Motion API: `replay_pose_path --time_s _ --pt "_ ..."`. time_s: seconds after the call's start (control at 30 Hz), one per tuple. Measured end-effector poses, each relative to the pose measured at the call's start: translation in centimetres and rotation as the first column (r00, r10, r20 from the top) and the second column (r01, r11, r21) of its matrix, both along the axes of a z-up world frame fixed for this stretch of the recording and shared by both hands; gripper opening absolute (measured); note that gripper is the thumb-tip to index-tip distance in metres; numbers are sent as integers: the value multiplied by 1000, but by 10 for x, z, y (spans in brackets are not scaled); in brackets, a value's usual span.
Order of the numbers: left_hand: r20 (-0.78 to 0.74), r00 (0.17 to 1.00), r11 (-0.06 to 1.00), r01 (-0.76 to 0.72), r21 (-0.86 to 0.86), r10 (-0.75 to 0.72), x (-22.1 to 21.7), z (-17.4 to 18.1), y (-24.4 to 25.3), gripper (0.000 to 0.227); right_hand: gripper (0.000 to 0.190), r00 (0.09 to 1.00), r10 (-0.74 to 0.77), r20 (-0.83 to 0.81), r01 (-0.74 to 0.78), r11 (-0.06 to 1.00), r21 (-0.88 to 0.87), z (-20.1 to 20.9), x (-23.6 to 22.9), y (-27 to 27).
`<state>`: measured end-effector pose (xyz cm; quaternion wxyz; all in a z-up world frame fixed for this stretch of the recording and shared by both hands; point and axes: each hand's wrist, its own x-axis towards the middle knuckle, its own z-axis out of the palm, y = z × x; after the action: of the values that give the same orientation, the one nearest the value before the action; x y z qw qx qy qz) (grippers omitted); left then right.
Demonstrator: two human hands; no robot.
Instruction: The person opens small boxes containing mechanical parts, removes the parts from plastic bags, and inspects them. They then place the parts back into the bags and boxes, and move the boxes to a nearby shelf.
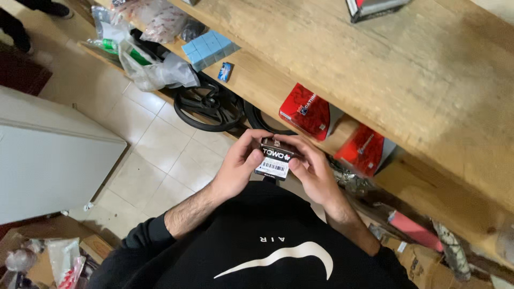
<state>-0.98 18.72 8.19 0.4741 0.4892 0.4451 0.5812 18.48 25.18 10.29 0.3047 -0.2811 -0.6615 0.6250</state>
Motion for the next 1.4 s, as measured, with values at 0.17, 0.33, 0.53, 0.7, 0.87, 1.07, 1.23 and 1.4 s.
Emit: replay_pose_path --time_s 0.17,0.33,0.53,0.7,0.87,1.07,1.23,1.4 --pt "4 999 998 -52 19 52 -11 11 24 64 71 998 42 46 -45 997 62 12 -16 32" --pt "-46 994 991 -89 95 94 -39 24 54 63 71 992 90 94 -103 984 146 30 -39 60" --pt "-137 983 962 -86 258 124 -92 33 96 85 75 988 21 153 -81 913 399 70 -94 90" --pt "-199 945 892 -155 424 259 -154 34 134 73 69 972 -181 149 62 812 580 86 -157 115" --pt "-134 970 914 -140 379 204 -210 31 169 30 69 910 -373 179 140 685 715 75 -214 155" --pt "-258 958 937 198 287 -123 -256 18 198 44 61 795 -558 237 202 613 764 62 -258 190" --pt "-255 872 872 463 158 -417 -272 11 219 80 59 694 -660 289 219 576 788 57 -272 202" --pt "-229 805 806 580 114 -547 -273 7 233 90 61 606 -732 312 171 503 847 55 -278 207"
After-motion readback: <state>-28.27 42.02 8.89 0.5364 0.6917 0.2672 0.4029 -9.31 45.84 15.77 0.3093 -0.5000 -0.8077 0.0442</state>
